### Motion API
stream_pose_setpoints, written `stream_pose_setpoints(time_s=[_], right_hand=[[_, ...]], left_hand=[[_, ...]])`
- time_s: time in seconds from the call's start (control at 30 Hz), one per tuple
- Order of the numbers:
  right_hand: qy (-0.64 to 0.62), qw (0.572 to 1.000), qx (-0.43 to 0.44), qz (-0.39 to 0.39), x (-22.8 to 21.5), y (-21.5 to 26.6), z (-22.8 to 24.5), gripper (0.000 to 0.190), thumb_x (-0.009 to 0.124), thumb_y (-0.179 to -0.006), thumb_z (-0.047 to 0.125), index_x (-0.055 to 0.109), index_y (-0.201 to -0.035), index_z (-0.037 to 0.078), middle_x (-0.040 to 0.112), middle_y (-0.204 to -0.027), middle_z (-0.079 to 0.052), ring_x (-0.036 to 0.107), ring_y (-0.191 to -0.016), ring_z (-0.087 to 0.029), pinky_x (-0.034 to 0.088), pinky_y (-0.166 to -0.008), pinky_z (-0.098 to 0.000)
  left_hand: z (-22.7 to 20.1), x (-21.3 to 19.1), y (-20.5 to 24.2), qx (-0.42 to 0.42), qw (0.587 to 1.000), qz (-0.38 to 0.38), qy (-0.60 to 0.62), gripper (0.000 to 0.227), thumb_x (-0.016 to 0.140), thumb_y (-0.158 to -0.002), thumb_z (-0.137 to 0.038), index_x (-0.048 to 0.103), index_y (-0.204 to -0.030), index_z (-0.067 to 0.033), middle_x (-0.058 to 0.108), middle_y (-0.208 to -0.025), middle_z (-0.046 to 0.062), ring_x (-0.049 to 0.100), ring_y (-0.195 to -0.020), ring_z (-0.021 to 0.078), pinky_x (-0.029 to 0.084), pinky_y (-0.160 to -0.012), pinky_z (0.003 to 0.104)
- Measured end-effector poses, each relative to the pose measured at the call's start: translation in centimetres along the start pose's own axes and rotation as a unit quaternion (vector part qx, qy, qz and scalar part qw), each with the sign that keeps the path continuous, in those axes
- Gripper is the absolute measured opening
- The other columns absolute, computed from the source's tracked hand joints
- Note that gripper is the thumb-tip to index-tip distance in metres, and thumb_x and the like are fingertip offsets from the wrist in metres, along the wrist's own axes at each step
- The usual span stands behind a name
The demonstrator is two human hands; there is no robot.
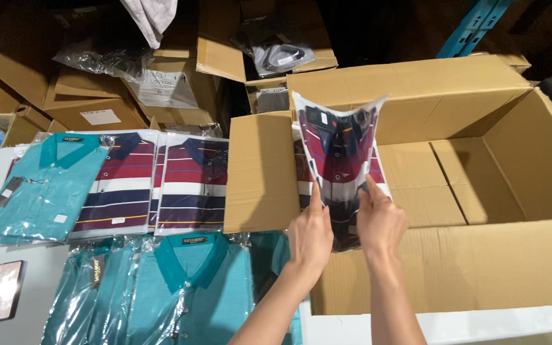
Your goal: The person picks up individually packaged shirts from a table and places them into a large cardboard box.
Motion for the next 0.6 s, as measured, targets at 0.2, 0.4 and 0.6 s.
stream_pose_setpoints(time_s=[0.2,0.4,0.6], right_hand=[[-0.116,0.991,0.024,0.054,5.4,-9.3,-8.8,0.031,0.076,-0.095,0.026,0.079,-0.125,0.025,0.078,-0.103,-0.011,0.072,-0.103,-0.037,0.055,-0.086,-0.0490],[-0.094,0.980,0.014,0.174,16.4,-10.0,-13.1,0.031,0.069,-0.097,0.033,0.077,-0.124,0.021,0.078,-0.104,-0.015,0.071,-0.106,-0.041,0.055,-0.087,-0.0537],[0.069,0.939,0.016,0.336,15.2,-6.2,-9.9,0.099,0.079,-0.087,0.035,0.027,-0.160,-0.008,0.054,-0.140,-0.036,0.055,-0.132,-0.051,0.049,-0.107,-0.0581]], left_hand=[[-0.5,3.6,-4.7,-0.078,0.995,0.053,0.028,0.060,0.058,-0.099,-0.018,0.041,-0.156,-0.0095,0.073,-0.092,0.031,0.072,-0.090,0.0499,0.052,-0.077,0.061],[3.1,8.6,-5.1,-0.168,0.968,0.183,0.024,0.081,0.057,-0.093,-0.009,0.017,-0.163,-0.0090,0.062,-0.131,0.026,0.064,-0.121,0.0418,0.057,-0.094,0.051],[4.0,11.1,-3.5,-0.259,0.960,0.107,0.001,0.072,0.051,-0.103,-0.004,0.010,-0.161,0.0071,0.033,-0.150,0.032,0.050,-0.136,0.0389,0.048,-0.111,0.041]])
Point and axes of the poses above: each hand's wrist, its own y-axis away from the middle knuckle, its own x-axis out of the palm, z = x × y, the point moved 5 cm from there along -y, towards the middle knuckle
